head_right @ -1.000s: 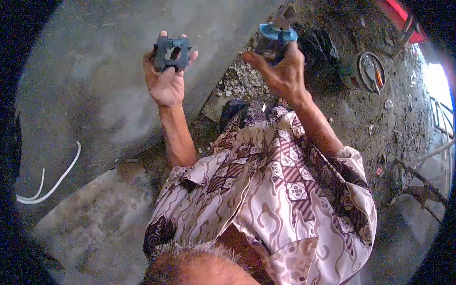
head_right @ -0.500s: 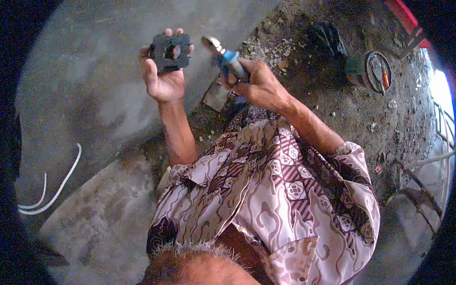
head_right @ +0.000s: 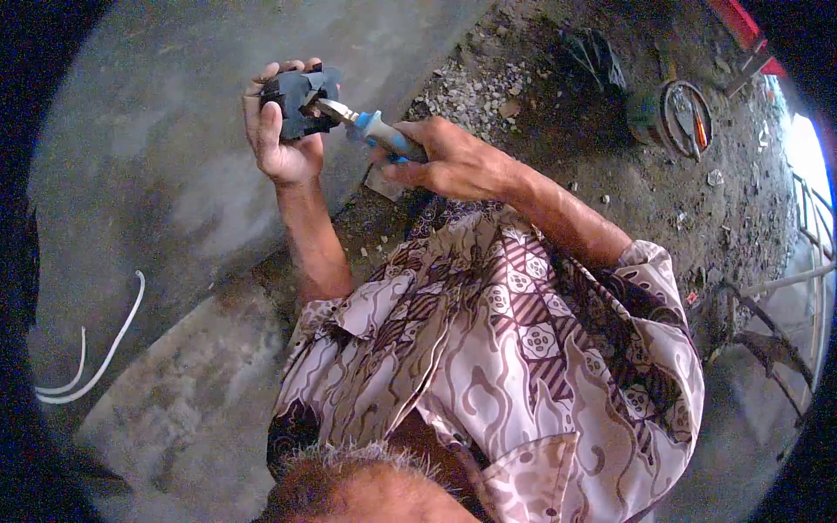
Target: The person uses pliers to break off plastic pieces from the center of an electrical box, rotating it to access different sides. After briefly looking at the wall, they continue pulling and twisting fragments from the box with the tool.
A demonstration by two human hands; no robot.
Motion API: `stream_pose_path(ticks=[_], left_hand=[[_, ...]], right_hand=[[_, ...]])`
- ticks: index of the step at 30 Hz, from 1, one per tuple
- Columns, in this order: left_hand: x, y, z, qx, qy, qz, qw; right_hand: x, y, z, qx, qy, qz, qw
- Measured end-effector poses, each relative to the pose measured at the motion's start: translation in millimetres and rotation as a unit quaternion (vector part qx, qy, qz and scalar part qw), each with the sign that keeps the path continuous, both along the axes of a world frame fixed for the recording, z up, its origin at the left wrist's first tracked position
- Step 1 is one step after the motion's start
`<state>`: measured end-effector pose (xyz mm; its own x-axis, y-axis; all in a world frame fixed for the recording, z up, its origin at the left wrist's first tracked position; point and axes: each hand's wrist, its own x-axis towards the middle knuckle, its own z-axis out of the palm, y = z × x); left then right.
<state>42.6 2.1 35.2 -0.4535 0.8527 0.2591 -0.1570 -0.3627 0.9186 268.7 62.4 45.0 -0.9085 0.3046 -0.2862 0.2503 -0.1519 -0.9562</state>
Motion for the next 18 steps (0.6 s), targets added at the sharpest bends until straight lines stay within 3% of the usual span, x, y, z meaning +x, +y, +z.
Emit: stream_pose_path(ticks=[5,18], left_hand=[[8,4,8,-0.024,0.062,0.014,0.998],[16,9,9,-0.011,0.033,-0.018,0.999]], right_hand=[[-2,-5,-5,-0.007,0.011,-0.032,0.999],[7,-10,-4,-0.018,0.015,-0.05,0.998]])
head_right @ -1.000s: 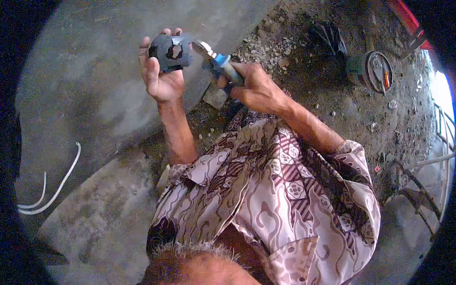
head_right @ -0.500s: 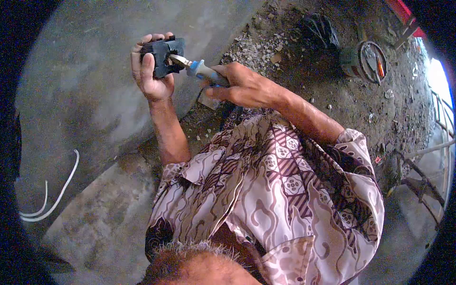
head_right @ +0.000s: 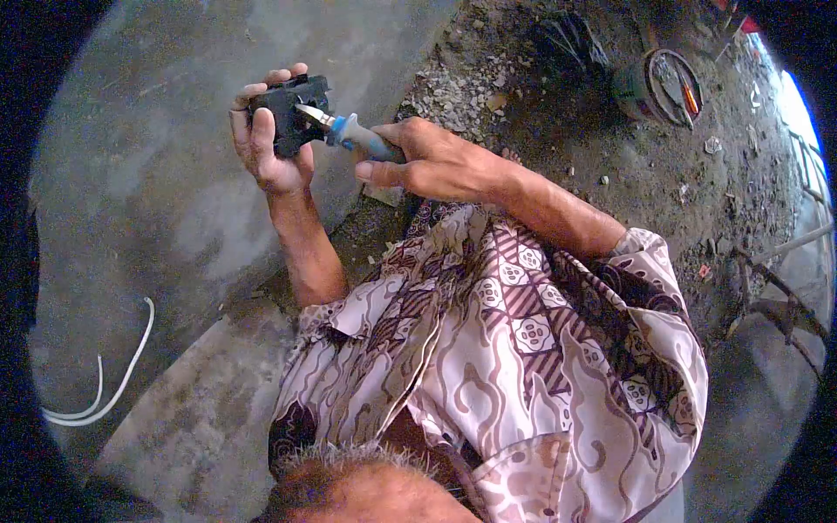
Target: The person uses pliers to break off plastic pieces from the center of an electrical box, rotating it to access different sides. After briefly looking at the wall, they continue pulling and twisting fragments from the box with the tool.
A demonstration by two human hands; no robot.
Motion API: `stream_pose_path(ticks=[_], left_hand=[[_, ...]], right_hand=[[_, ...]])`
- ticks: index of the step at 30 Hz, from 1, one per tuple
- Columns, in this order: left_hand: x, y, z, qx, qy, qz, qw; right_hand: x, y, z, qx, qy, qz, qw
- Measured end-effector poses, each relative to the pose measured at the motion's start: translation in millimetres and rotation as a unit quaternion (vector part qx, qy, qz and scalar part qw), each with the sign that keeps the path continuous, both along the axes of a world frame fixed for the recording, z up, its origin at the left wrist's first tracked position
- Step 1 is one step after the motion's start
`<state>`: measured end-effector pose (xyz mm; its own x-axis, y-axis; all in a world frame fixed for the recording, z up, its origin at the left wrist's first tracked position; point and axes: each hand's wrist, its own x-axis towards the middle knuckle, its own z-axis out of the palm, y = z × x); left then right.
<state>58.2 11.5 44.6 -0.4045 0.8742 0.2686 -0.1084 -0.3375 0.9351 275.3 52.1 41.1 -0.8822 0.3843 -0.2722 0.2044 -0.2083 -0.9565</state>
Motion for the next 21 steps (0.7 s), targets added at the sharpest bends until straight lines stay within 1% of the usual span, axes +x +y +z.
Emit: stream_pose_path(ticks=[1,3,4,6,7,9,10,12,16,18,19,21], left_hand=[[-1,-1,0,0.0,0.0,-0.001,1.0],[-5,-2,1,-0.006,0.005,-0.045,0.999],[-8,-2,2,-0.006,0.005,-0.045,0.999],[-12,-3,4,-0.04,-0.055,-0.13,0.989],[-11,-4,6,-0.042,-0.057,-0.128,0.989],[-10,-7,10,-0.079,-0.089,-0.15,0.981],[-10,-8,9,-0.08,-0.091,-0.149,0.981],[-10,-11,7,-0.076,-0.028,-0.103,0.991],[-7,-15,8,-0.097,0.001,-0.083,0.992],[-6,-16,8,-0.091,0.0,-0.073,0.993],[-8,-17,7,-0.092,-0.001,-0.073,0.993],[-13,-18,5,-0.094,0.057,-0.063,0.992]], right_hand=[[1,0,-1,0.0,0.0,-0.001,1.0],[3,0,-4,0.044,0.016,-0.001,0.999],[3,0,-4,0.044,0.015,-0.001,0.999],[5,-1,-1,0.071,0.018,-0.006,0.997],[5,-1,2,0.069,0.017,-0.004,0.997],[6,0,9,0.059,-0.024,0.019,0.998],[6,0,8,0.058,-0.026,0.02,0.998],[7,1,5,0.055,-0.015,0.024,0.998],[5,0,8,0.032,0.024,0.016,0.999],[4,-1,7,0.085,0.031,0.01,0.996],[4,-1,7,0.084,0.031,0.011,0.996],[3,0,6,0.11,-0.002,0.026,0.994]])
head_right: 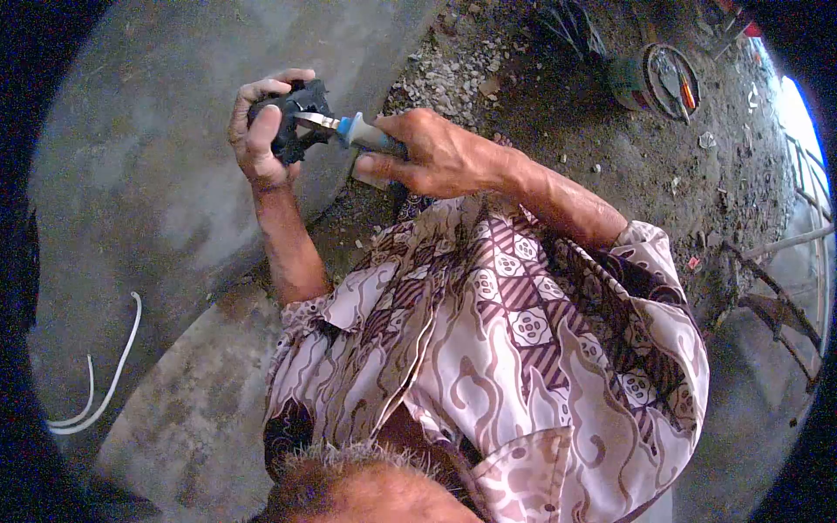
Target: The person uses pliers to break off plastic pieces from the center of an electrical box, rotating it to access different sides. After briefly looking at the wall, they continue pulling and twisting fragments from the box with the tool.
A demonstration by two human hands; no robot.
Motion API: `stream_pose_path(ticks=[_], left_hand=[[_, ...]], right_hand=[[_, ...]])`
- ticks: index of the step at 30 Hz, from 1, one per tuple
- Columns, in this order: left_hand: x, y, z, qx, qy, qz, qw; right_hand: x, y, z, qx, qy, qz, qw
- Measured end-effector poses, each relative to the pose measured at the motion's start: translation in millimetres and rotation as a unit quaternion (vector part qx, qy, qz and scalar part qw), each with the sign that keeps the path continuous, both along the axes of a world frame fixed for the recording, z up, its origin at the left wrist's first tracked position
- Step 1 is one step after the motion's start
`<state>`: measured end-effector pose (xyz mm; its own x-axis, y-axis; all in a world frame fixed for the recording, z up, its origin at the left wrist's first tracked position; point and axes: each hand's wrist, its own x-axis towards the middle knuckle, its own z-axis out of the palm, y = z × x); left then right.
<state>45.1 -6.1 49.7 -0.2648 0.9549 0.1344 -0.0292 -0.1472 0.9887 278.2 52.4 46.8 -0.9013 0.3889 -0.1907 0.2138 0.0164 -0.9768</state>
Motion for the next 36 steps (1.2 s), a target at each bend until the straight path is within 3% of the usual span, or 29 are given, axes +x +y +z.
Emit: stream_pose_path(ticks=[1,3,5,7,9,10,12,15,17,18,19,21,22,25,36], left_hand=[[-2,0,2,0.0,0.0,0.001,1.0],[-7,-1,9,-0.013,0.185,-0.022,0.982],[-11,-2,9,-0.023,0.192,-0.024,0.981],[-12,-4,11,-0.013,0.31,-0.059,0.949],[-10,-3,7,-0.019,0.316,-0.068,0.946],[-10,-3,6,-0.017,0.362,-0.084,0.928],[-9,-3,3,-0.011,0.418,-0.096,0.903],[-16,-5,2,0.004,0.464,-0.051,0.884],[-31,-12,0,-0.021,0.359,0.023,0.933],[-41,-17,-8,-0.023,0.2,0.057,0.978],[-49,-19,-11,-0.023,0.202,0.058,0.977],[-58,-17,-11,0.066,-0.088,0.018,0.994],[-54,-16,-10,0.074,-0.125,-0.002,0.989],[-34,-3,-10,0.119,-0.179,0.0,0.977],[-16,11,-3,0.142,-0.031,-0.04,0.989]], right_hand=[[0,2,-3,0.0,0.0,0.001,1.0],[1,5,-9,-0.018,-0.029,0.027,0.999],[3,11,-2,0.013,-0.042,0.036,0.998],[6,12,-7,0.042,-0.054,0.041,0.997],[9,9,-27,0.154,-0.017,0.036,0.987],[9,7,-31,0.154,-0.016,0.037,0.987],[7,3,-35,0.309,-0.03,0.017,0.95],[11,-2,-26,0.376,-0.096,0.013,0.922],[17,-3,-37,0.359,-0.076,-0.013,0.93],[18,-2,-40,0.343,-0.058,-0.039,0.937],[15,0,-33,0.343,-0.056,-0.038,0.937],[8,9,-6,0.053,-0.054,-0.02,0.997],[6,8,-1,-0.018,-0.028,-0.032,0.999],[-3,6,2,-0.08,-0.004,0.005,0.997],[-17,-5,-6,-0.124,0.064,-0.04,0.989]])
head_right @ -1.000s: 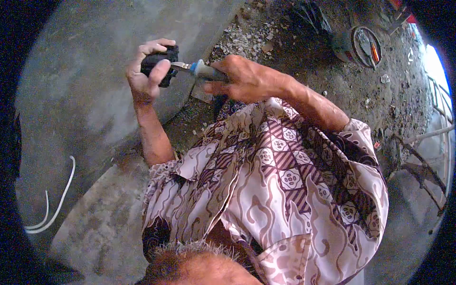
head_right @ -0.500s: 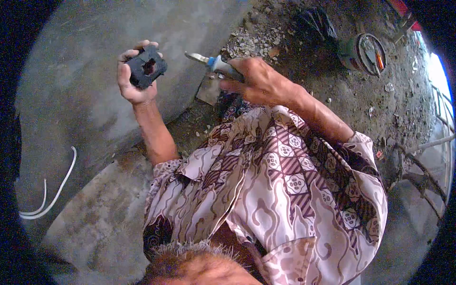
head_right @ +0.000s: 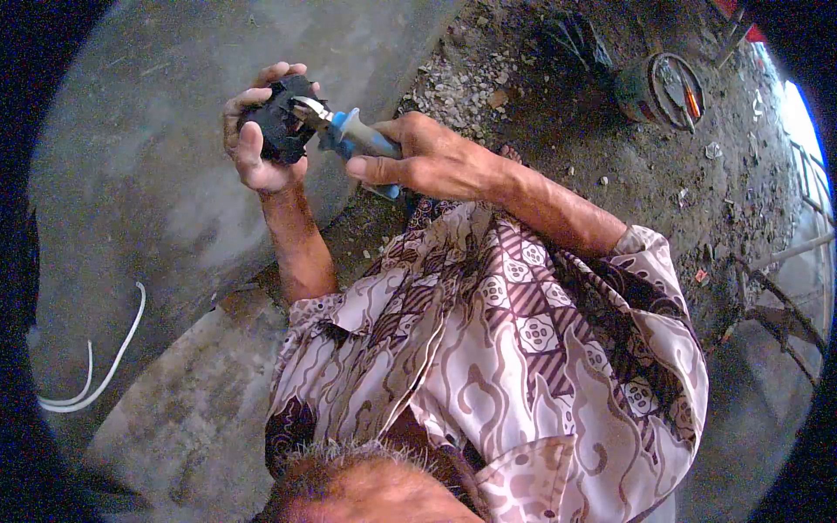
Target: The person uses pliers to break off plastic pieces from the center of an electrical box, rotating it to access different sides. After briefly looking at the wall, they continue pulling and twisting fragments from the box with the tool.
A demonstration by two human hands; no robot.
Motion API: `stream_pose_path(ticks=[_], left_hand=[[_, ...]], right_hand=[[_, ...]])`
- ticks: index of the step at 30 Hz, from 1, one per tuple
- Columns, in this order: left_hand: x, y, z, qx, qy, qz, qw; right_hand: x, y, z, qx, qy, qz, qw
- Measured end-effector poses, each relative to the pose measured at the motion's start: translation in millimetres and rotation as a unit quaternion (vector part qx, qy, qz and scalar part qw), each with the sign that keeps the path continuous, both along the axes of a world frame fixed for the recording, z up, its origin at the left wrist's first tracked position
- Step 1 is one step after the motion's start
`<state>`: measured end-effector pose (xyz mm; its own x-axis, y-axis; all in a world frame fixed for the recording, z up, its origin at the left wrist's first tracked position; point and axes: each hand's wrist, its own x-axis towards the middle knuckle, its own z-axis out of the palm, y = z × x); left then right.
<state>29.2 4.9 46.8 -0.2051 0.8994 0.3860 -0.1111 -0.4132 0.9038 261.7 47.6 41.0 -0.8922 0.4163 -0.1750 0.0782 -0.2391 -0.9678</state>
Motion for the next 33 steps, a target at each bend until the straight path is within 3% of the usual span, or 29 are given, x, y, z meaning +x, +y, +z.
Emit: stream_pose_path(ticks=[7,16,18,23,25,31,33], left_hand=[[0,-2,-5,-0.01,-0.001,-0.018,1.0],[6,-2,-2,0.017,-0.05,-0.019,0.998],[5,-3,-2,0.019,-0.053,-0.018,0.998],[-9,-9,-5,-0.016,0.016,-0.077,0.997],[-3,-8,-3,-0.025,-0.013,-0.057,0.998],[-3,-13,-5,-0.045,-0.036,-0.045,0.997],[-8,-14,-2,-0.055,-0.016,-0.049,0.997]], right_hand=[[0,0,-9,0.051,-0.004,0.014,0.999],[1,-2,-6,0.007,-0.015,0.038,0.999],[-3,-8,-13,-0.026,0.046,0.004,0.999],[0,-6,-12,0.005,0.0,0.025,1.0],[1,-6,-11,-0.01,-0.001,0.025,1.0],[9,10,4,0.019,-0.024,0.075,0.997],[11,17,0,-0.039,-0.003,0.122,0.992]])
